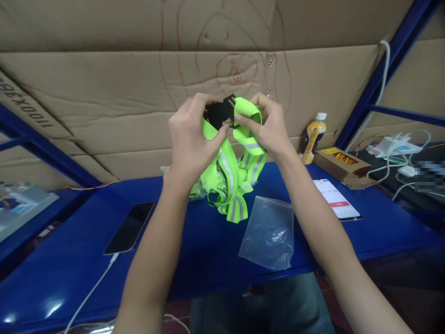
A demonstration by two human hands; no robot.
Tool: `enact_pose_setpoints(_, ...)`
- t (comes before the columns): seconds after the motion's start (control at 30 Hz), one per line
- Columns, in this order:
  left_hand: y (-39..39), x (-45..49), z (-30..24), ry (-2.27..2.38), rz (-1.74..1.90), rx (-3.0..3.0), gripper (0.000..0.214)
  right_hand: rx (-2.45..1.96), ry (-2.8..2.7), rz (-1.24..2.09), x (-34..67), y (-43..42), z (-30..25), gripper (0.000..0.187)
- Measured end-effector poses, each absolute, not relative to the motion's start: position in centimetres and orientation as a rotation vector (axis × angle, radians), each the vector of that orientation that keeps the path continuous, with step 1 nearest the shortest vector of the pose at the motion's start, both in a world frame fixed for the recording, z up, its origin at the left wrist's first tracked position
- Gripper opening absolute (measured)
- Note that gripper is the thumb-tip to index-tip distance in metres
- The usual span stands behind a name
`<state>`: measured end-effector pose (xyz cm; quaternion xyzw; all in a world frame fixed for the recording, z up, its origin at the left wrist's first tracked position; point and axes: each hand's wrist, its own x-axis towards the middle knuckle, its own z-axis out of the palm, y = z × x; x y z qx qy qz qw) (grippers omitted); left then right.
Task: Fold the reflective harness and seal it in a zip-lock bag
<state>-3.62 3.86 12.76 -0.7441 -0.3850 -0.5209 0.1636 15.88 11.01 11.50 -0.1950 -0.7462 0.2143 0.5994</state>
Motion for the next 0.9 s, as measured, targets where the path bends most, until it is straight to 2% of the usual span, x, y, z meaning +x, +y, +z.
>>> enact_pose_setpoints(0.17, 3.7, -3.7, 12.9, -1.18, -1.45, -2.163, 0.024, -0.487, -1.803, 0.56, 16.0, 10.7, 11.2, 0.055)
enact_pose_setpoints(0.43, 5.2, -3.2, 11.4, -1.287, -1.385, -2.157, 0.014, -0.529, -1.889, 0.594, 16.6, 10.6, 11.4, 0.048)
enact_pose_setpoints(0.67, 6.0, -3.3, 10.6, -1.234, -1.126, -2.356, 0.02, -0.604, -2.09, 0.445, 17.9, 10.3, 11.9, 0.024)
enact_pose_setpoints(0.77, 6.1, -3.5, 10.7, -1.179, -1.141, -2.396, 0.024, -0.625, -2.066, 0.452, 18.4, 10.5, 11.8, 0.025)
enact_pose_setpoints(0.9, 6.1, -4.3, 11.2, -1.155, -1.242, -2.414, 0.028, -0.627, -1.989, 0.421, 19.2, 10.9, 12.0, 0.037)
